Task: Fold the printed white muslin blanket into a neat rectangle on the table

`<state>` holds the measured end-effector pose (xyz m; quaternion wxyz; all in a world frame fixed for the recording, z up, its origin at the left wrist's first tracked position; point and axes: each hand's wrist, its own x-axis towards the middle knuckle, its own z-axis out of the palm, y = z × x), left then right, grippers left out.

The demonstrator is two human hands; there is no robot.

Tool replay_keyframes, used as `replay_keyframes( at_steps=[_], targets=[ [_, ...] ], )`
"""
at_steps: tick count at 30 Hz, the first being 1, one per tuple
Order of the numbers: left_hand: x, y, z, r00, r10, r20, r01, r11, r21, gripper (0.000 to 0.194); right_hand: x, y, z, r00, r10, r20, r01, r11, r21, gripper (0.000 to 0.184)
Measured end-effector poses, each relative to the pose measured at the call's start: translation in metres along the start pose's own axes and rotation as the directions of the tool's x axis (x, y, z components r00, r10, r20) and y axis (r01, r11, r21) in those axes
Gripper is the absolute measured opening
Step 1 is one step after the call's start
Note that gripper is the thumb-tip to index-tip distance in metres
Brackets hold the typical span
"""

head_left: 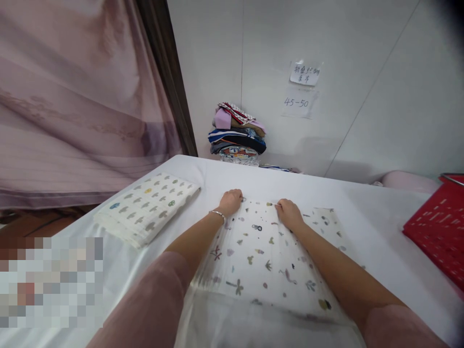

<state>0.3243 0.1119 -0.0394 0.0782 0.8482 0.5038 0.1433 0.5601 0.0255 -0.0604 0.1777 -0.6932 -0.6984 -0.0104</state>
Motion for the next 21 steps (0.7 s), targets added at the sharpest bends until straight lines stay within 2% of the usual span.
replay_keyframes(
  at_steps=[4,9,13,16,19,21],
  targets=[
    [0.002,0.001,0.006,0.999,-0.036,0.012,0.036,0.999,0.010,0.018,0.001,0.002,0.003,1.000,0.006,0.025,-0.005,0.999,-0.050,0.021],
    [-0.007,0.005,-0.002,1.000,-0.003,-0.023,0.003,1.000,0.016,0.025,0.001,0.004,0.003,0.999,-0.030,0.015,0.031,0.999,-0.034,0.024],
    [-0.019,0.017,-0.002,0.985,0.160,-0.060,-0.161,0.987,-0.011,0.034,0.000,0.000,-0.001,0.998,-0.036,0.048,0.038,0.998,-0.058,0.028],
    [-0.029,0.022,0.007,0.976,0.219,-0.009,-0.219,0.974,-0.055,0.043,0.000,-0.001,-0.005,0.998,-0.028,0.050,0.032,0.996,-0.086,0.028],
    [-0.034,0.022,0.015,0.981,0.189,0.031,-0.187,0.980,-0.070,0.049,-0.005,0.011,-0.014,0.998,-0.007,0.065,0.015,0.993,-0.118,0.030],
    [-0.034,0.021,0.017,0.982,0.182,0.040,-0.180,0.982,-0.058,0.050,-0.012,0.030,-0.023,0.997,0.034,0.076,-0.023,0.989,-0.144,0.031]
  ],
)
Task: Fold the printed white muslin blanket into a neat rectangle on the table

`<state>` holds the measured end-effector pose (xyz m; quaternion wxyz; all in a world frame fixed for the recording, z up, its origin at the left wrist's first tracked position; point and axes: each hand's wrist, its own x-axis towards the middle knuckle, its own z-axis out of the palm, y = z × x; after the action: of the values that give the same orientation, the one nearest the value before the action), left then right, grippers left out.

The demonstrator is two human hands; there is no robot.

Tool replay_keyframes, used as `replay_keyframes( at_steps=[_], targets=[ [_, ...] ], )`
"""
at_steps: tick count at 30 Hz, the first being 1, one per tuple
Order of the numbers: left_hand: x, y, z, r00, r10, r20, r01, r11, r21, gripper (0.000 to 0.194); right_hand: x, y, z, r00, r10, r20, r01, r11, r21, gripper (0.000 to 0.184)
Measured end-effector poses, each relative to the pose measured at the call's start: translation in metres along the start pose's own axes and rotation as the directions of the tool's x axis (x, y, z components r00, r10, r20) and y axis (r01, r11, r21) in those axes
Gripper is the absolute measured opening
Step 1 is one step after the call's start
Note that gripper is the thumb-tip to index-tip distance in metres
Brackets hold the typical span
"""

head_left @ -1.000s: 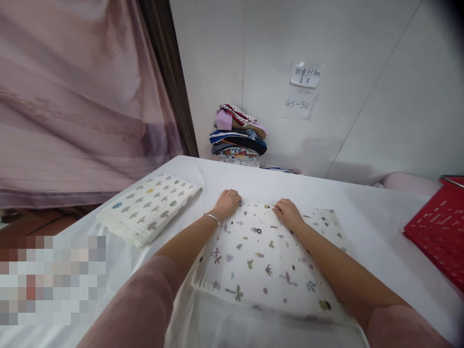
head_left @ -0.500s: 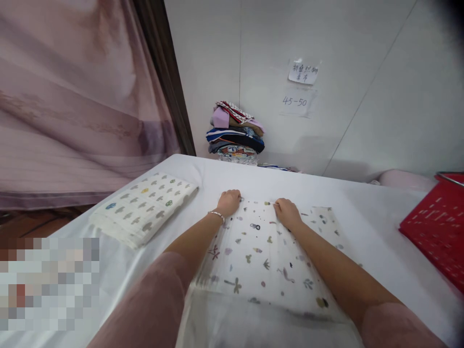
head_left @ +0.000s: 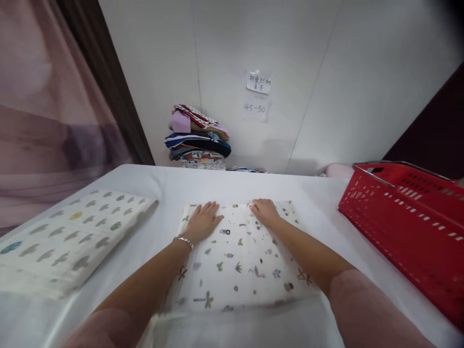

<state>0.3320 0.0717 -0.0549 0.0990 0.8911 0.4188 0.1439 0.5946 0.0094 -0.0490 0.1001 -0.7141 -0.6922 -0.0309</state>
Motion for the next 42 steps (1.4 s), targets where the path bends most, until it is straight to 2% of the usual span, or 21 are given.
replay_keyframes(
  at_steps=[5,8,11,16,18,20,22,24,26,28,31,33,37,40,42],
  targets=[
    [0.001,0.003,-0.004,1.000,-0.009,0.007,0.009,1.000,0.030,0.050,-0.024,0.072,-0.022,0.993,0.109,0.054,-0.107,0.994,-0.035,0.031],
    [0.000,0.004,-0.004,1.000,-0.009,0.007,0.009,0.999,0.034,0.051,-0.034,0.102,-0.029,0.987,0.140,0.082,-0.137,0.990,-0.040,0.031],
    [0.000,0.003,-0.001,1.000,-0.020,-0.012,0.020,0.999,0.042,0.050,-0.036,0.112,-0.025,0.977,0.201,0.078,-0.198,0.979,-0.036,0.032],
    [-0.001,0.002,0.000,1.000,-0.028,0.002,0.028,0.992,0.124,0.055,-0.034,0.111,-0.015,0.940,0.340,0.018,-0.339,0.940,-0.034,0.038],
    [-0.001,0.002,0.000,0.999,-0.028,0.020,0.024,0.987,0.156,0.056,-0.034,0.104,-0.016,0.929,0.369,0.001,-0.369,0.929,-0.040,0.038],
    [-0.001,0.002,0.000,0.999,-0.028,0.022,0.023,0.985,0.169,0.057,-0.036,0.089,-0.018,0.938,0.346,-0.025,-0.347,0.937,-0.046,0.040],
    [-0.001,0.002,0.000,1.000,-0.025,0.018,0.022,0.986,0.167,0.057,-0.039,0.064,-0.020,0.973,0.227,-0.042,-0.229,0.973,-0.029,0.044],
    [-0.001,0.003,0.000,0.999,-0.025,0.021,0.021,0.987,0.161,0.056,-0.042,0.032,-0.018,0.998,0.053,-0.018,-0.052,0.998,0.031,0.050],
    [0.001,0.004,-0.002,0.998,-0.035,0.043,0.028,0.989,0.147,0.056,-0.046,0.001,-0.014,0.997,-0.062,0.049,0.056,0.992,0.116,0.056],
    [0.001,0.006,-0.006,0.995,-0.057,0.076,0.048,0.992,0.117,0.058,-0.049,-0.021,-0.007,0.986,-0.113,0.122,0.091,0.981,0.172,0.062],
    [-0.007,0.006,-0.018,0.991,-0.115,0.069,0.111,0.991,0.069,0.062,-0.051,-0.034,0.002,0.975,-0.128,0.182,0.091,0.976,0.196,0.062],
    [-0.020,0.003,-0.028,0.983,-0.184,0.008,0.183,0.981,0.062,0.060,-0.050,-0.033,0.004,0.975,-0.125,0.185,0.088,0.976,0.198,0.059],
    [-0.063,-0.006,-0.046,0.921,-0.382,-0.079,0.386,0.922,0.034,0.059,-0.052,-0.036,-0.004,0.973,-0.083,0.214,0.032,0.972,0.234,0.054],
    [-0.097,-0.008,-0.054,0.852,-0.524,0.006,0.523,0.849,-0.072,0.062,-0.058,-0.052,-0.006,0.990,-0.054,0.133,0.002,0.933,0.360,0.054],
    [-0.113,-0.006,-0.056,0.804,-0.589,0.081,0.593,0.790,-0.154,0.064,-0.062,-0.065,-0.002,0.998,-0.016,0.062,-0.020,0.837,0.547,0.057]
  ],
)
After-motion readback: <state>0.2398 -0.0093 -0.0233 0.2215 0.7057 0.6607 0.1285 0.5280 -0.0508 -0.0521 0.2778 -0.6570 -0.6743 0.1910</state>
